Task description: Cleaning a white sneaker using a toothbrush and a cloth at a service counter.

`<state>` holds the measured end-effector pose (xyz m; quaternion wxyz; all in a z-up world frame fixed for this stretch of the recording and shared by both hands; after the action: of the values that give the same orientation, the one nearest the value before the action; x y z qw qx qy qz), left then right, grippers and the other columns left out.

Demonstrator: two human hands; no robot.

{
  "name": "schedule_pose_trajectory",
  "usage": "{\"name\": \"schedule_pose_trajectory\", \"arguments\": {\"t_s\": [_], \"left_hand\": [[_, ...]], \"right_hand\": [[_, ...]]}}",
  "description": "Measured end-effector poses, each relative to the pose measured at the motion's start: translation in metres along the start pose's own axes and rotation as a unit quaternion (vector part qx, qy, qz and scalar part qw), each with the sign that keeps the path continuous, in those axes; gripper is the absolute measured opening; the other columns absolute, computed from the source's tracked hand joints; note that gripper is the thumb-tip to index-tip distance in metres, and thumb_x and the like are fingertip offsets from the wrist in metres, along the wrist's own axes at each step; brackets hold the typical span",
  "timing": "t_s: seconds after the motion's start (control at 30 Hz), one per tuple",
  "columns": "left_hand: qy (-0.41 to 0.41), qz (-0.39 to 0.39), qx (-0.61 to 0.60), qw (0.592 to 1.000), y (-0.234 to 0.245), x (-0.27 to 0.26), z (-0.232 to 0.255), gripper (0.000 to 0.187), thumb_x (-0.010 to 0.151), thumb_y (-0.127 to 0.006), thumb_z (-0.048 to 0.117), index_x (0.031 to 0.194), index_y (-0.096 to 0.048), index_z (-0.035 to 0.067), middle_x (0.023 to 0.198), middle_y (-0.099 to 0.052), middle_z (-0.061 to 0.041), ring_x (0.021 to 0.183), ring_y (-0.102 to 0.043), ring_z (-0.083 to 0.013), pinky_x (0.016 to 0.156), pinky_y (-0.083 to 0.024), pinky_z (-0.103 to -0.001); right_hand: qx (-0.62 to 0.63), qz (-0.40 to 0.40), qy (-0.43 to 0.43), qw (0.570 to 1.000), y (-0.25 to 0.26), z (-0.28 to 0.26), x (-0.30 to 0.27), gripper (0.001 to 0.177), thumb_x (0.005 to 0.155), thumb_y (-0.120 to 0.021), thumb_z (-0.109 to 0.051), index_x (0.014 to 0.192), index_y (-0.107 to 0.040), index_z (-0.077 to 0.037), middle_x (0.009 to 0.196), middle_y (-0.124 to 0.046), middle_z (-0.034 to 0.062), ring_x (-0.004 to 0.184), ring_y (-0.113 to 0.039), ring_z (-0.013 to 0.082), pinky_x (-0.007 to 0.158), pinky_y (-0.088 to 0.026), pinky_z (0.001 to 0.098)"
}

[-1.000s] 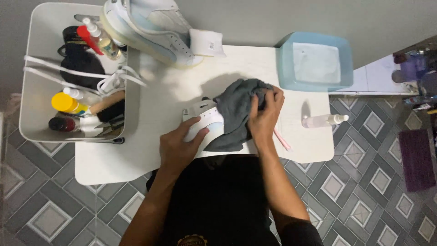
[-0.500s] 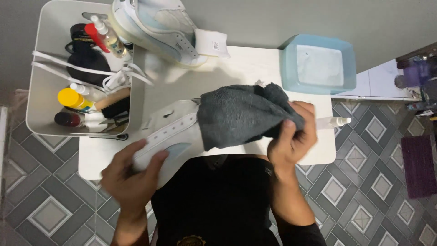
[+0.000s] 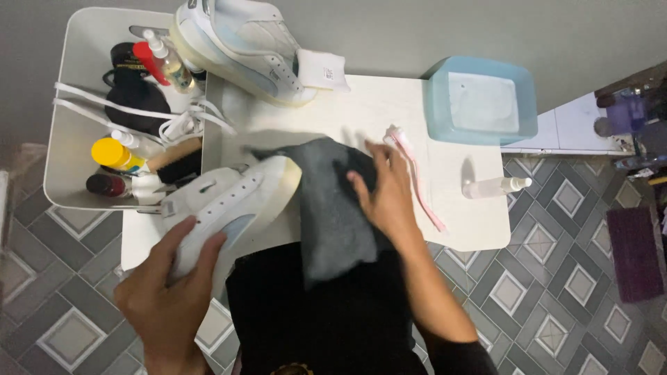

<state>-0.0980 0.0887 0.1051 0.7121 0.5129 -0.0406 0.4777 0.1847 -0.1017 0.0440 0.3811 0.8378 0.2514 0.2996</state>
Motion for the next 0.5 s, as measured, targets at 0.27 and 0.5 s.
{"name": "schedule_pose_trajectory", "arguments": {"t_s": [0.27,0.5], "left_hand": [[-0.019,-0.046,-0.021,0.999,-0.005,0.004,0.01,0.038,0.09,-0.097,0.02,0.117,-0.08,-0.001,0.086,-0.072,-0.011,0.056,-0.052,-0.0178,0.055,-0.042,-0.033],[-0.022,-0.004,-0.036,0.999,0.008,0.003,0.008,0.041,0.088,-0.099,0.017,0.115,-0.08,-0.007,0.096,-0.078,-0.017,0.062,-0.061,-0.02,0.053,-0.043,-0.033]], "right_hand": [[-0.029,0.013,-0.078,0.996,-0.054,0.056,-0.021,0.047,0.105,-0.053,-0.026,0.142,-0.053,0.003,0.125,-0.056,0.0221,0.111,-0.056,0.0414,0.091,-0.047,0.0512],[0.003,0.023,-0.04,0.999,-0.036,0.062,0.007,0.006,0.093,-0.062,-0.003,0.09,-0.065,-0.005,0.091,-0.069,0.0149,0.083,-0.062,0.037,0.078,-0.047,0.0454]]}}
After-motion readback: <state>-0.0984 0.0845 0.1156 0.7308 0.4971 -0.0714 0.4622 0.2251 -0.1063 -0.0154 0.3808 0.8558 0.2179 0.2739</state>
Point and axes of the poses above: each hand's wrist, its own x-axis towards the middle knuckle, its own y-axis out of the back of the hand, z = x × y, the point moved 8 cm from there along x, towards the middle knuckle
